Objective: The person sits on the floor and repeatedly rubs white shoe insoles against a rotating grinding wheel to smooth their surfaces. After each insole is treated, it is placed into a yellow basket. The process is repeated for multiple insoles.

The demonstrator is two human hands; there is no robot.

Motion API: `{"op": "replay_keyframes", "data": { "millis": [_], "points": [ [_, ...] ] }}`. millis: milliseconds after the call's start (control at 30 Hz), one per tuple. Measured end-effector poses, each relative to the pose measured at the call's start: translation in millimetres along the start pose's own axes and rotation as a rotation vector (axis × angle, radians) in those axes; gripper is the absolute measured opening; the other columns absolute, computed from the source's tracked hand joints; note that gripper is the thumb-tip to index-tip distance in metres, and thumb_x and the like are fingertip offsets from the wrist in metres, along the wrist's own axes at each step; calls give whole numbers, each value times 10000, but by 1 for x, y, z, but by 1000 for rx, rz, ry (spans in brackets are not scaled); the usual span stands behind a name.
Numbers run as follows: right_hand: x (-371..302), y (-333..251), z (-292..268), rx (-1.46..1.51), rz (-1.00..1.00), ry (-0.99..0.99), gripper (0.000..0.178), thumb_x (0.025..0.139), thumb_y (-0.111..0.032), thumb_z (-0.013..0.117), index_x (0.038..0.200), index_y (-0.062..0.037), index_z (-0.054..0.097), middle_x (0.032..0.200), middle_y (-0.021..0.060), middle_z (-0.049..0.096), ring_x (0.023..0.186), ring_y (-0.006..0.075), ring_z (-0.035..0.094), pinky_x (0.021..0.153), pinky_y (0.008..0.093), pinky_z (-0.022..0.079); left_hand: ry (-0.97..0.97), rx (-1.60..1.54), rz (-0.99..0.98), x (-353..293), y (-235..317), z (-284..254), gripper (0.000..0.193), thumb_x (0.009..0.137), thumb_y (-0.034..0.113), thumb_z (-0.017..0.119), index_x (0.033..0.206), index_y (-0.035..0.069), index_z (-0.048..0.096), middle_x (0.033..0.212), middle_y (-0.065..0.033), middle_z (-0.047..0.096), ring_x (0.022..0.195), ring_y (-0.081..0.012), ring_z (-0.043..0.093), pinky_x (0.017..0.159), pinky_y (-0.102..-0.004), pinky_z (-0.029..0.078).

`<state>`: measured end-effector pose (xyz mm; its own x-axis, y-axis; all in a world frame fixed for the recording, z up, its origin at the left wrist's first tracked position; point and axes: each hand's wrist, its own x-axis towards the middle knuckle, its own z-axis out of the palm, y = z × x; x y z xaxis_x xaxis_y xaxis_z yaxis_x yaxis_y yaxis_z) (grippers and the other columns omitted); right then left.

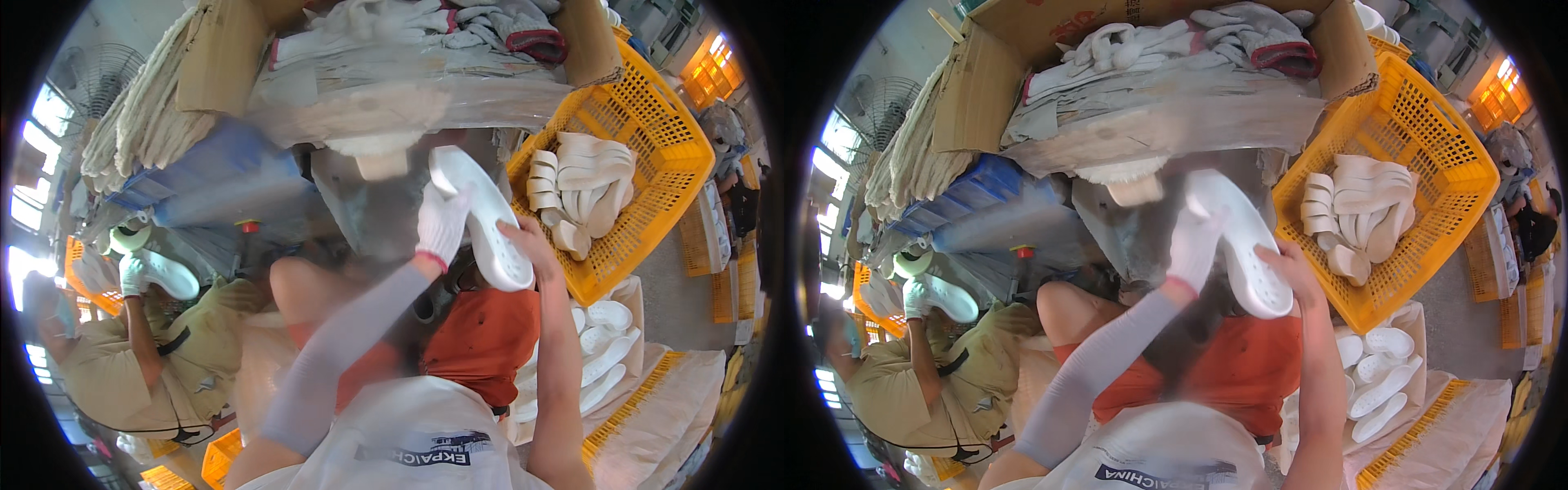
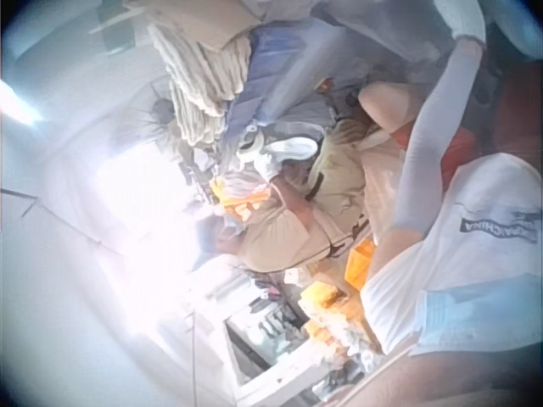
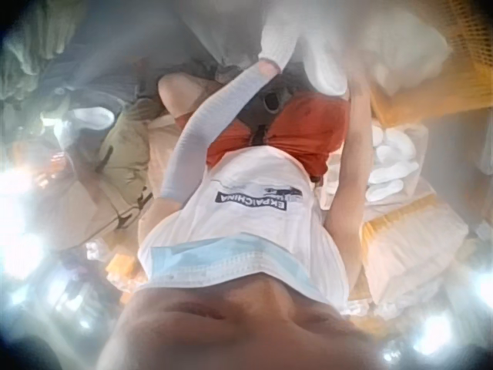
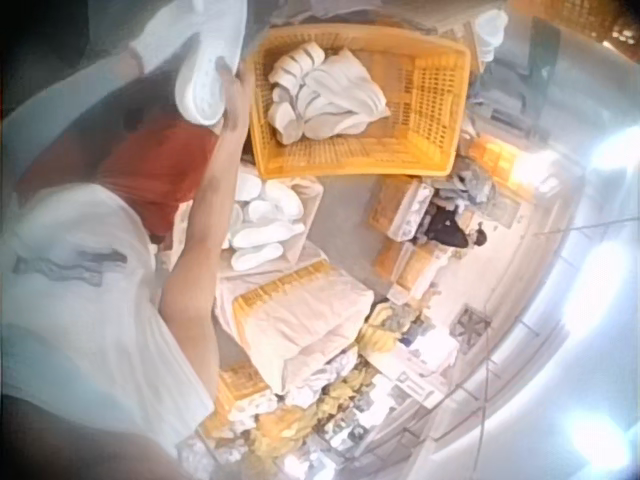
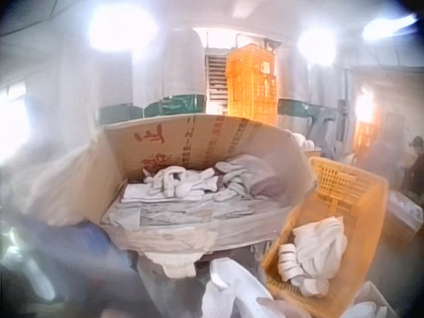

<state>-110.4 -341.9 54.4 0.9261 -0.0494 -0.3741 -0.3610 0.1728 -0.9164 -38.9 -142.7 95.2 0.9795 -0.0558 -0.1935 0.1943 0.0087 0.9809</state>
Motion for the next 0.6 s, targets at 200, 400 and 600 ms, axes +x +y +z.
{"op": "replay_keyframes", "data": {
  "millis": [200,400,600],
  "points": [
    [-25,61,33,-329,-25,90,401,1009,-240,723,1304,28,686,1039,49,755,867,105,703,760,274,555,24,60,37,-36,-27,-25,750,868,379,824,1447,17,511,1219,-188,717,1103,-302,714,959,-398,563],
    [5,69,58,330,13,-41,374,1027,-249,710,1267,38,689,1072,39,743,902,116,697,792,284,557,-59,97,-56,-9,28,-22,687,895,335,796,1424,2,510,1188,-163,706,1053,-263,708,928,-375,564],
    [-13,93,68,336,-69,4,325,1045,-221,673,1252,29,684,1075,36,732,926,109,682,799,286,547,-96,194,14,-54,6,-39,761,870,248,813,1477,-14,435,1264,-217,651,1105,-321,685,973,-419,557]
  ]
}}
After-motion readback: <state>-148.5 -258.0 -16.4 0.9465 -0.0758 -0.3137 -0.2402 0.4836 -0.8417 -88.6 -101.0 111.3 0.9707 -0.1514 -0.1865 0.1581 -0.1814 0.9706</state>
